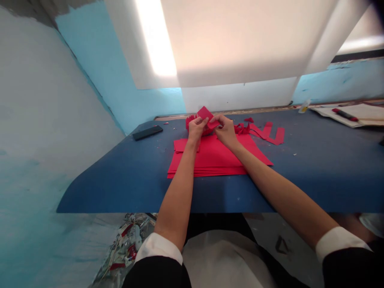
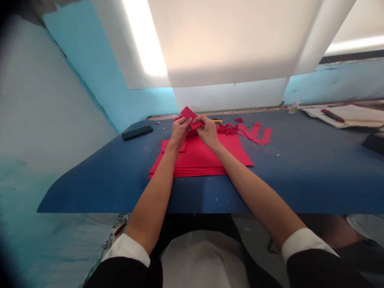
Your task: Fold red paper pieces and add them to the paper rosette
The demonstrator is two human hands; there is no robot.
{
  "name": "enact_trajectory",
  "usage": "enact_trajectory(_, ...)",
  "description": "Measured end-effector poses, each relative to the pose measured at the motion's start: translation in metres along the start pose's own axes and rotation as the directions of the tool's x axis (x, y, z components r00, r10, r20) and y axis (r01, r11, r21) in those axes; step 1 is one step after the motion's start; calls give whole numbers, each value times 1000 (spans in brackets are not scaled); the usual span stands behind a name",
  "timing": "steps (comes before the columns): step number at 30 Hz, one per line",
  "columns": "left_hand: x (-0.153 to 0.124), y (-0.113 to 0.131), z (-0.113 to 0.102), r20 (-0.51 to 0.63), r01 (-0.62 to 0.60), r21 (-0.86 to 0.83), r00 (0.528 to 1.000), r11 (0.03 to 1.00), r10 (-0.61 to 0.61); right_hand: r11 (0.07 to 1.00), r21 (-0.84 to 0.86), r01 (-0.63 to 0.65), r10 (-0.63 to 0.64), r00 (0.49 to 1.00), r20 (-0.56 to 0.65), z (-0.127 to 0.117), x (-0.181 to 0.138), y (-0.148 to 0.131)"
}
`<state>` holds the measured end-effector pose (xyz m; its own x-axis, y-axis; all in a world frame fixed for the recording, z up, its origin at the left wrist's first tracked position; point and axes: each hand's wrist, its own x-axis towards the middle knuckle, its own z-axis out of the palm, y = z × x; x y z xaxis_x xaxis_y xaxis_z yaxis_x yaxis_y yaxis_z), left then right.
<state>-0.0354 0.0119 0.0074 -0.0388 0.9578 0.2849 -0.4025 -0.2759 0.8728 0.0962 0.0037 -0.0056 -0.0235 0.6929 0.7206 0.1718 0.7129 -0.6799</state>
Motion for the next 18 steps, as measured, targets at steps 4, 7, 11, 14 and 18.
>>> enact_trajectory(4,5,-4,-3,-108,-63,6,992,998,63,998,-54,14,-13,1000,18,3,0,-1)
enact_trajectory(7,6,-3,-4,-213,-89,17,973,996,91,992,-115,51,-50,999,6,4,-1,-2)
enact_trajectory(11,4,-1,-4,-184,-137,36,973,990,141,982,-163,94,-97,995,-10,2,-1,-1)
enact_trajectory(14,4,-1,-5,-81,-167,90,981,982,175,975,-169,143,-146,989,-3,-2,0,-1)
enact_trajectory(18,7,-3,-5,-37,-202,143,977,969,209,972,-191,136,-137,990,5,-9,2,-4)
